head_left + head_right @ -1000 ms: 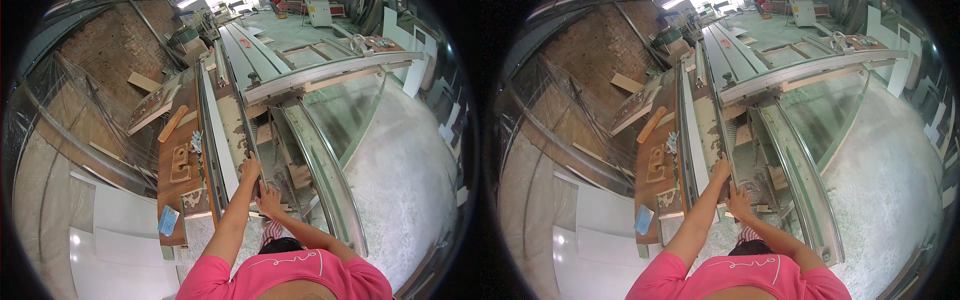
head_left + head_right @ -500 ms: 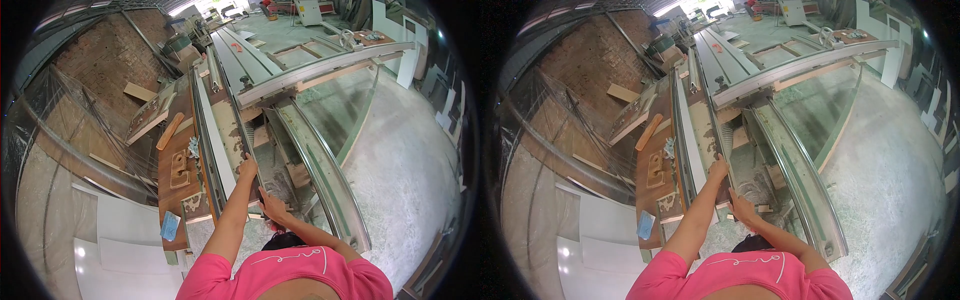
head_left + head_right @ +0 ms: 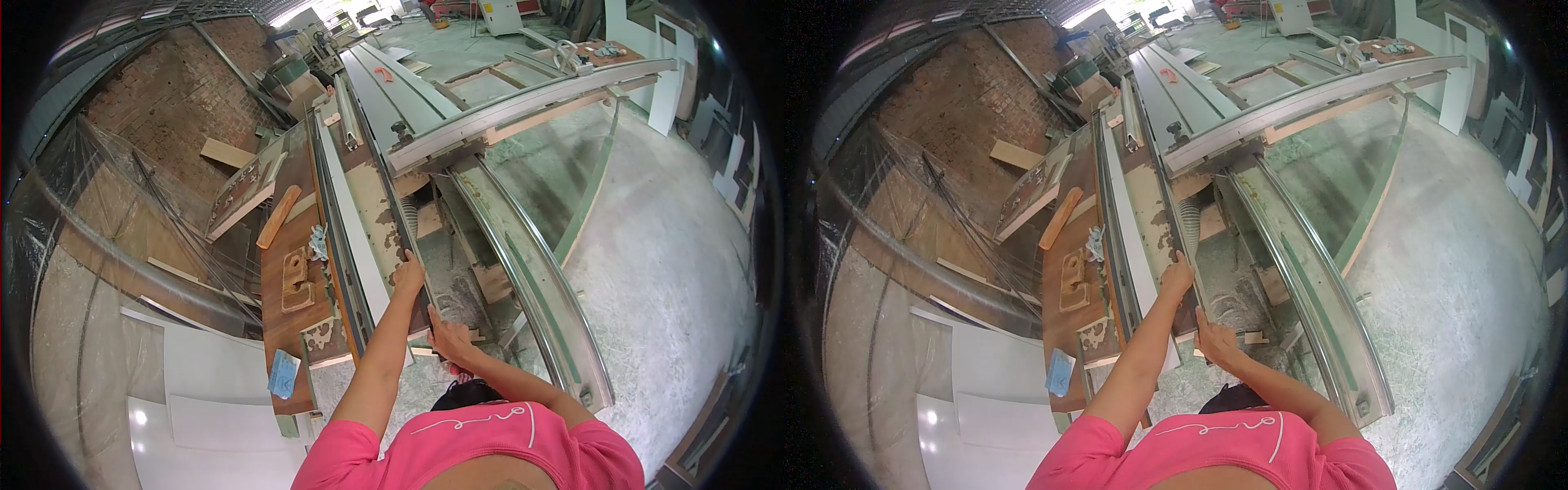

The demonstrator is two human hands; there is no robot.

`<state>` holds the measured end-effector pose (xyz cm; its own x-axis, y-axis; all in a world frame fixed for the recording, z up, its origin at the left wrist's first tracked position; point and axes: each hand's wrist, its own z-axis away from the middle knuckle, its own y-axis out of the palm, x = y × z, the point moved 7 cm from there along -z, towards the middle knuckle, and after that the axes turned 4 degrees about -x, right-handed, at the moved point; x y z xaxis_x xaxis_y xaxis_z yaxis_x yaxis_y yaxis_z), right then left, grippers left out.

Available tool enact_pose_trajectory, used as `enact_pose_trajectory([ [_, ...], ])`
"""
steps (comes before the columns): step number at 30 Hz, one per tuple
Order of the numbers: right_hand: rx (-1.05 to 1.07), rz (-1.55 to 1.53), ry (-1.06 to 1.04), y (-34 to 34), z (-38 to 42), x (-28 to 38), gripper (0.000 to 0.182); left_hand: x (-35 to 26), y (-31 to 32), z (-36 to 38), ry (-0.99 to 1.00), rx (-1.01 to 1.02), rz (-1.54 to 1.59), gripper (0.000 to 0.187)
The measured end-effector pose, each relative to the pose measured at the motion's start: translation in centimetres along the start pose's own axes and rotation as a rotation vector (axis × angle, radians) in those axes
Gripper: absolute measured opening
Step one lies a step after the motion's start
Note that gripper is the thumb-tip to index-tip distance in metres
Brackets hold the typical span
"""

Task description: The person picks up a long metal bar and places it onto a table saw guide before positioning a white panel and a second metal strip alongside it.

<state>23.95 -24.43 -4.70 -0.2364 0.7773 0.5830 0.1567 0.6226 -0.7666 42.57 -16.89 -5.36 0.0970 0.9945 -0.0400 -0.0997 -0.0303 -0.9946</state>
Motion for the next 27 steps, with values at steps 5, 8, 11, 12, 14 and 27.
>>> enact_pose_trajectory([
  [5, 0.037, 0.005, 0.017, 0.3, -0.3, 0.1, 0.065, 0.0, -0.2, 0.1, -0.008, -0.005, 0.013, 0.058],
  [8, 0.009, 0.024, 0.009, 0.5, -0.3, 0.0, 0.066, 0.0, -0.2, 0.0, 0.0, -0.02, -0.003, 0.058],
  [11, -0.014, -0.003, 0.006, 0.3, -0.2, 0.1, 0.066, 0.1, -0.1, 0.0, 0.002, -0.015, 0.011, 0.058],
  [12, -0.004, 0.004, 0.013, 0.4, -0.2, 0.1, 0.067, 0.1, -0.1, 0.0, 0.003, -0.012, 0.012, 0.058],
  [14, 0.003, 0.014, 0.023, 0.5, -0.1, 0.0, 0.067, 0.1, -0.1, 0.0, -0.016, -0.001, 0.028, 0.059],
  [27, -0.026, 0.042, -0.011, 1.0, -0.1, 0.2, 0.072, 0.5, 0.3, -0.2, -0.002, 0.02, 0.064, 0.06],
])
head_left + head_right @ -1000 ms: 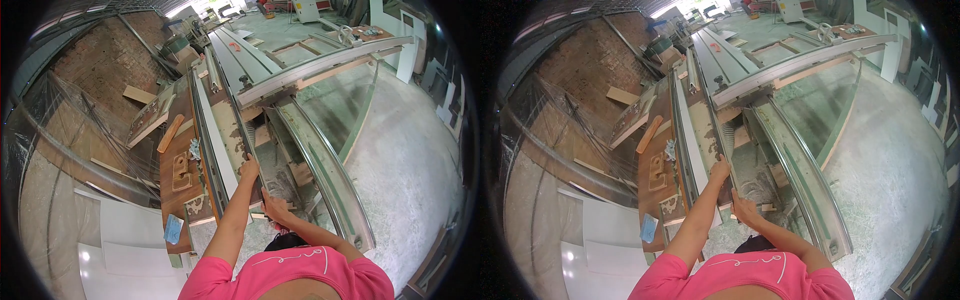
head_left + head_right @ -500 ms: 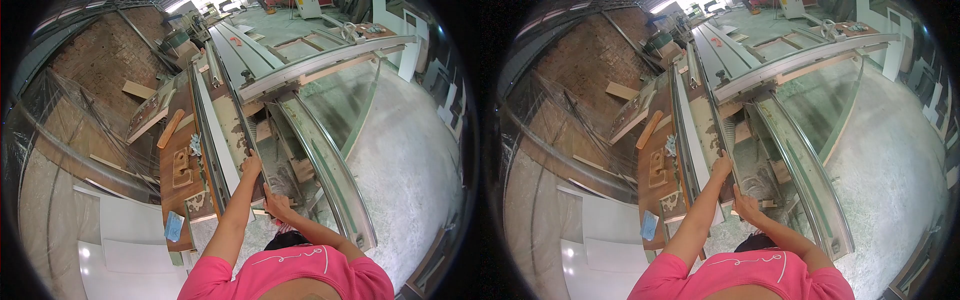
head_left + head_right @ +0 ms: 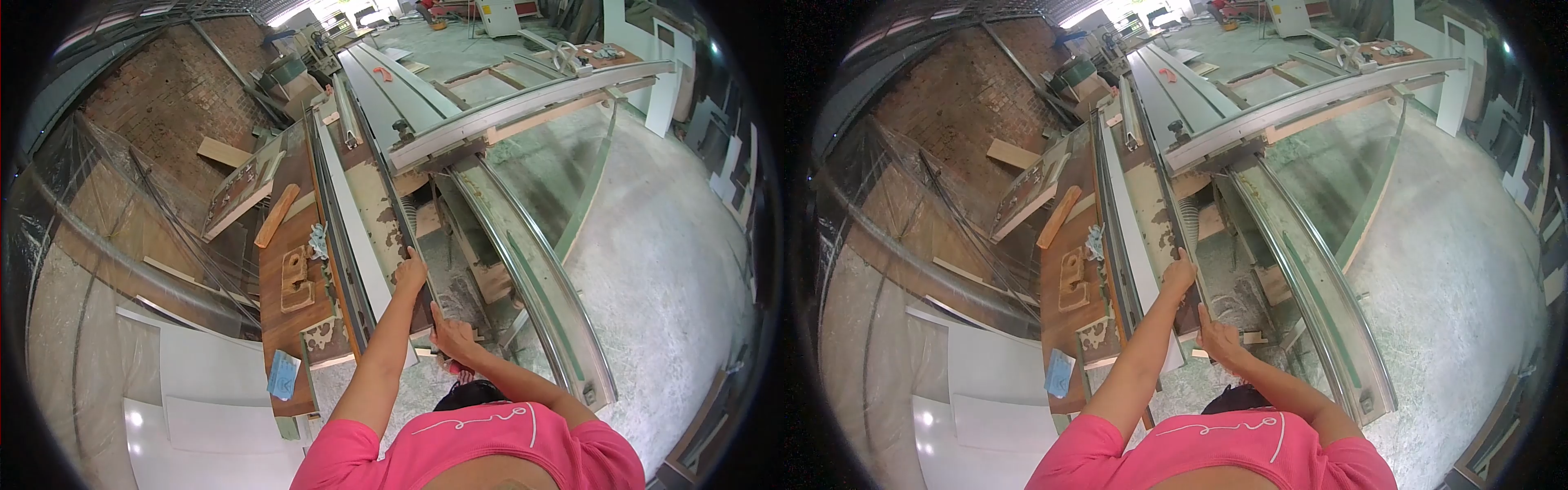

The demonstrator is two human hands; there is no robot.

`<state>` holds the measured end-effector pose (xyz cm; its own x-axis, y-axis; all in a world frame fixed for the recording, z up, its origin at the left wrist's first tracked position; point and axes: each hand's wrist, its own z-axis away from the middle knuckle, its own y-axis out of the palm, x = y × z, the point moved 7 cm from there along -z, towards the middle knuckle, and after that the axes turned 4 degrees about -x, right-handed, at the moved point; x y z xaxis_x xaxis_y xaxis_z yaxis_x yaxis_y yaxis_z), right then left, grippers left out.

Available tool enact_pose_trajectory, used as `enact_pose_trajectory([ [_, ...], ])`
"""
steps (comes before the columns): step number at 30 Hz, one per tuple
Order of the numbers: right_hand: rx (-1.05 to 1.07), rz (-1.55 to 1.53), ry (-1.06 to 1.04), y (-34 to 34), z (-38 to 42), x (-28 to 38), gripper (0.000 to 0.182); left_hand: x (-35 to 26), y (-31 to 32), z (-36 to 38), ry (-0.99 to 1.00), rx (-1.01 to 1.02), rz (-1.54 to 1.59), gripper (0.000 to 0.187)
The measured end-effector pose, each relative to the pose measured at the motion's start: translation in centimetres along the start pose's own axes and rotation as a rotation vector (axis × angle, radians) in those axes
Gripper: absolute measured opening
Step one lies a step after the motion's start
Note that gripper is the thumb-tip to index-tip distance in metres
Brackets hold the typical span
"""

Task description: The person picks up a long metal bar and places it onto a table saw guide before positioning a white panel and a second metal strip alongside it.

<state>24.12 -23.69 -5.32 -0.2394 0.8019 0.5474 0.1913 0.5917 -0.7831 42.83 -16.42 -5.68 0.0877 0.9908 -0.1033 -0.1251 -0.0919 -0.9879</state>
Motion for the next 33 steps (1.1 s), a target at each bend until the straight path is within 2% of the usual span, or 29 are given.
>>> enact_pose_trajectory([
  [13, 0.118, 0.004, 0.079, 0.2, -0.5, -0.1, 0.067, 0.3, 0.0, -0.5, 0.008, -0.034, 0.005, 0.062],
  [17, 0.117, -0.005, 0.08, 0.2, -0.6, -0.1, 0.068, 0.2, -0.2, -0.6, 0.018, -0.032, 0.016, 0.063],
  [19, 0.011, 0.017, 0.022, 0.1, -0.7, 0.1, 0.068, 0.1, -0.4, -0.5, 0.021, -0.037, 0.016, 0.063],
  [33, 0.048, 0.024, 0.061, 0.2, -1.8, 0.1, 0.066, 0.4, -0.6, -1.5, 0.006, 0.012, 0.042, 0.063],
])
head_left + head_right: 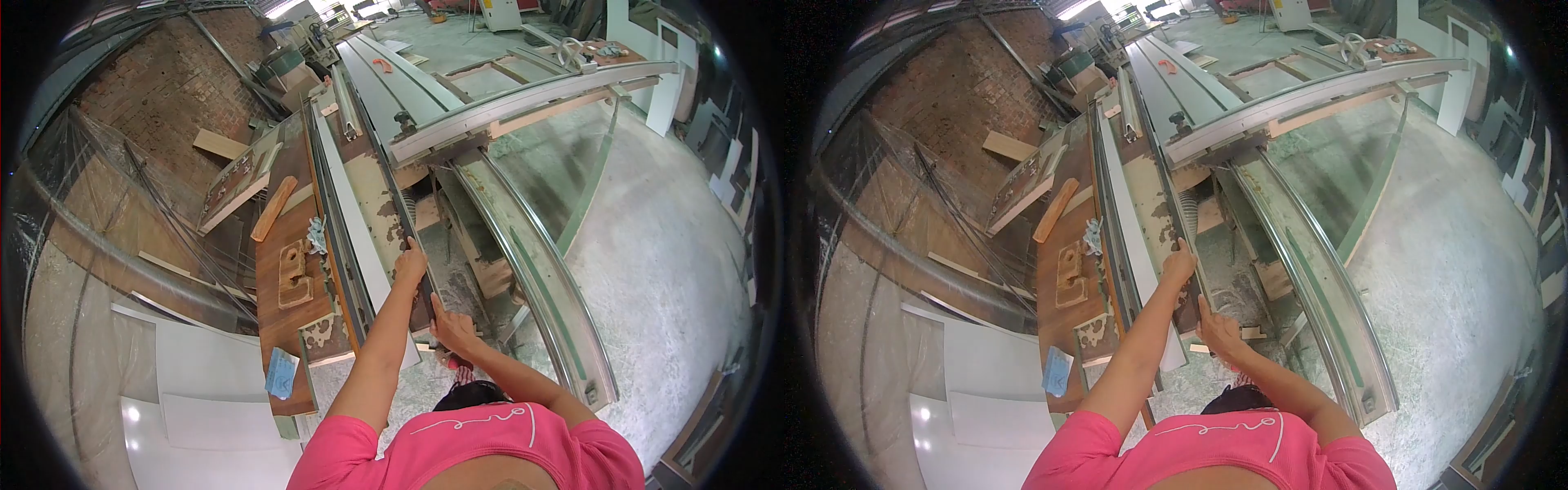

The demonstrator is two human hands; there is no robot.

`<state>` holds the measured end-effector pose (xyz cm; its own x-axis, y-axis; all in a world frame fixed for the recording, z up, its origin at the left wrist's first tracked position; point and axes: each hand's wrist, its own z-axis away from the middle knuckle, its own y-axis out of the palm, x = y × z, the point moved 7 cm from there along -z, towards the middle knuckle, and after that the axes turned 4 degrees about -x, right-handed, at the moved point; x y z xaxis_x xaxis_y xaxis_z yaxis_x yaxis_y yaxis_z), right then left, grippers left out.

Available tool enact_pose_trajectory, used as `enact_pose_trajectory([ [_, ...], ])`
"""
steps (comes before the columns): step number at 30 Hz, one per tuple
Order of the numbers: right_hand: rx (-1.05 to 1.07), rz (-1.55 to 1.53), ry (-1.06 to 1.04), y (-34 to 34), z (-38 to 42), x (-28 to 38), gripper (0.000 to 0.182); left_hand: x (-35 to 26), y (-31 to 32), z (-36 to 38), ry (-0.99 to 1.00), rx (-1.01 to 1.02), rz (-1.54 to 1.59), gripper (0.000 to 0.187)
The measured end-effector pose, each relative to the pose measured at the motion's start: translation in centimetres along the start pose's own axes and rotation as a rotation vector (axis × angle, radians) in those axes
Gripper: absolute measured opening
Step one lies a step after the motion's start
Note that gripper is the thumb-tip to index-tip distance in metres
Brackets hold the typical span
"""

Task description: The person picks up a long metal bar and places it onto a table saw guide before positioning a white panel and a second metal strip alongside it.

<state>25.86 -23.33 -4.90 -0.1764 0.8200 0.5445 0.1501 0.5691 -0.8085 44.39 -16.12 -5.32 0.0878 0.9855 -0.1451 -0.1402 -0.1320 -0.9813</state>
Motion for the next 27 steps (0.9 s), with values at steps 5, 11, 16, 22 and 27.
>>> enact_pose_trajectory([
  [5, -0.018, -0.023, -0.006, -0.1, -0.4, 0.1, 0.067, 0.0, -0.2, -0.5, 0.02, -0.023, -0.018, 0.064],
  [11, 0.046, -0.048, 0.015, 0.1, -1.3, 0.1, 0.065, 0.2, -0.2, -1.0, -0.006, -0.006, -0.019, 0.065],
  [16, 0.089, -0.018, 0.035, 0.6, -2.1, -0.1, 0.067, 0.5, -0.2, -1.8, 0.005, -0.016, -0.014, 0.068],
  [22, 0.097, -0.014, 0.018, 0.3, -2.6, 0.2, 0.07, 0.9, 0.1, -2.4, 0.018, -0.02, -0.001, 0.067],
  [27, 0.1, -0.003, 0.037, 0.6, -3.3, 0.2, 0.072, 0.9, -0.2, -2.9, 0.025, -0.034, 0.014, 0.066],
])
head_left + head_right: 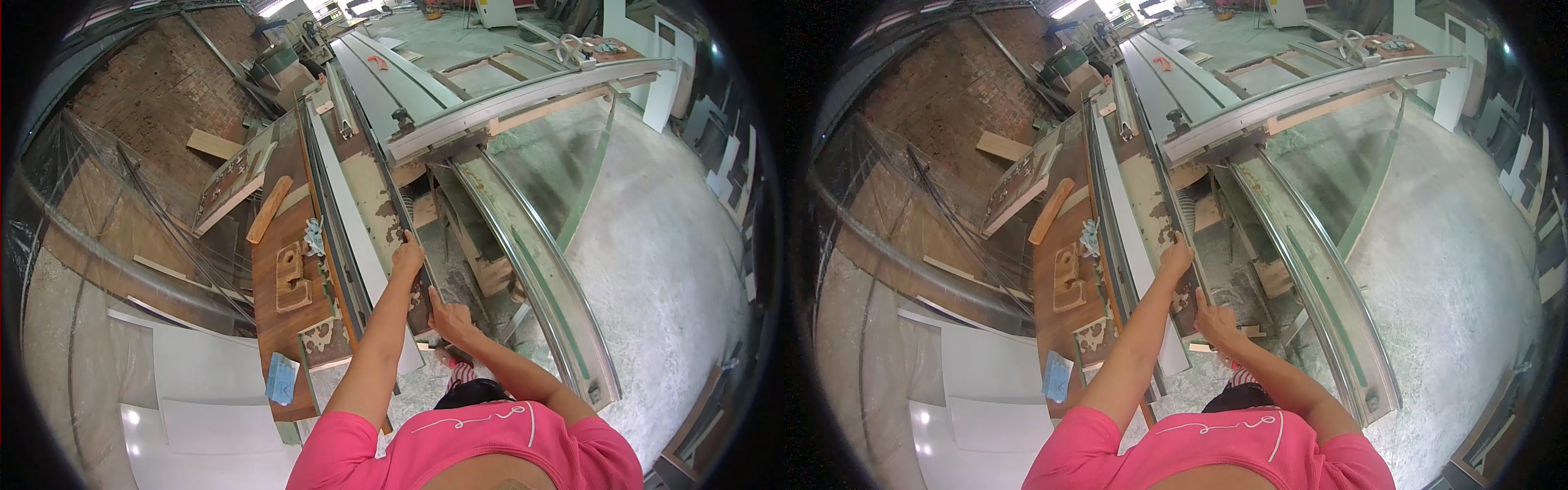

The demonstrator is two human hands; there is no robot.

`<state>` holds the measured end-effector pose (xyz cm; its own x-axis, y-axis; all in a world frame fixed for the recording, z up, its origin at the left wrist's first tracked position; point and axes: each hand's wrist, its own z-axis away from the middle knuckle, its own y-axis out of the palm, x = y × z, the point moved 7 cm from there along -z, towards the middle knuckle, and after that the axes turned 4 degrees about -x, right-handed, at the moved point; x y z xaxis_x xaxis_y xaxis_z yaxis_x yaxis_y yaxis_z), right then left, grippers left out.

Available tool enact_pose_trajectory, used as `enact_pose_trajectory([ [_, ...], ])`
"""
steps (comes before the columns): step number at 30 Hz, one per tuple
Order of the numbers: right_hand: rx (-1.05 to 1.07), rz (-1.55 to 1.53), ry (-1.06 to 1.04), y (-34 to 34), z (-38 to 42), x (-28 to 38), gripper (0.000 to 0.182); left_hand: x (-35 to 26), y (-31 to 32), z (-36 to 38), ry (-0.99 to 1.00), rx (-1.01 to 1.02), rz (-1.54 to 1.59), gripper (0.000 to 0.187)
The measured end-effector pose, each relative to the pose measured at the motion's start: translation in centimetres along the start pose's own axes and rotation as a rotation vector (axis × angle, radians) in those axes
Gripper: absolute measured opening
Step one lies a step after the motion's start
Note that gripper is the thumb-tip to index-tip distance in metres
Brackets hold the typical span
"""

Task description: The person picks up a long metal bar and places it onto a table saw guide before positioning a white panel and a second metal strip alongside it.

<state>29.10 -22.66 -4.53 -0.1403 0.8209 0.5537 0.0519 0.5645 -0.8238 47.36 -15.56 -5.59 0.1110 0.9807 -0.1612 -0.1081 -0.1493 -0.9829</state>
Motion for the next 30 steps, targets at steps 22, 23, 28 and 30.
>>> enact_pose_trajectory([
  [22, -0.085, 0.125, -0.066, 1.5, -1.5, 0.2, 0.058, 0.4, -0.6, -0.7, 0.004, -0.03, 0.004, 0.065],
  [23, -0.084, 0.128, -0.064, 1.3, -1.4, 0.3, 0.058, 0.3, -0.5, -0.8, 0.01, -0.03, 0.019, 0.066],
  [28, -0.042, 0.123, -0.057, 0.4, -1.4, 0.8, 0.058, 0.5, -0.1, -1.2, -0.013, -0.011, 0.007, 0.067],
  [30, -0.047, 0.119, -0.071, 0.4, -1.4, 0.8, 0.058, 0.6, -0.1, -1.2, -0.019, 0.001, 0.003, 0.067],
])
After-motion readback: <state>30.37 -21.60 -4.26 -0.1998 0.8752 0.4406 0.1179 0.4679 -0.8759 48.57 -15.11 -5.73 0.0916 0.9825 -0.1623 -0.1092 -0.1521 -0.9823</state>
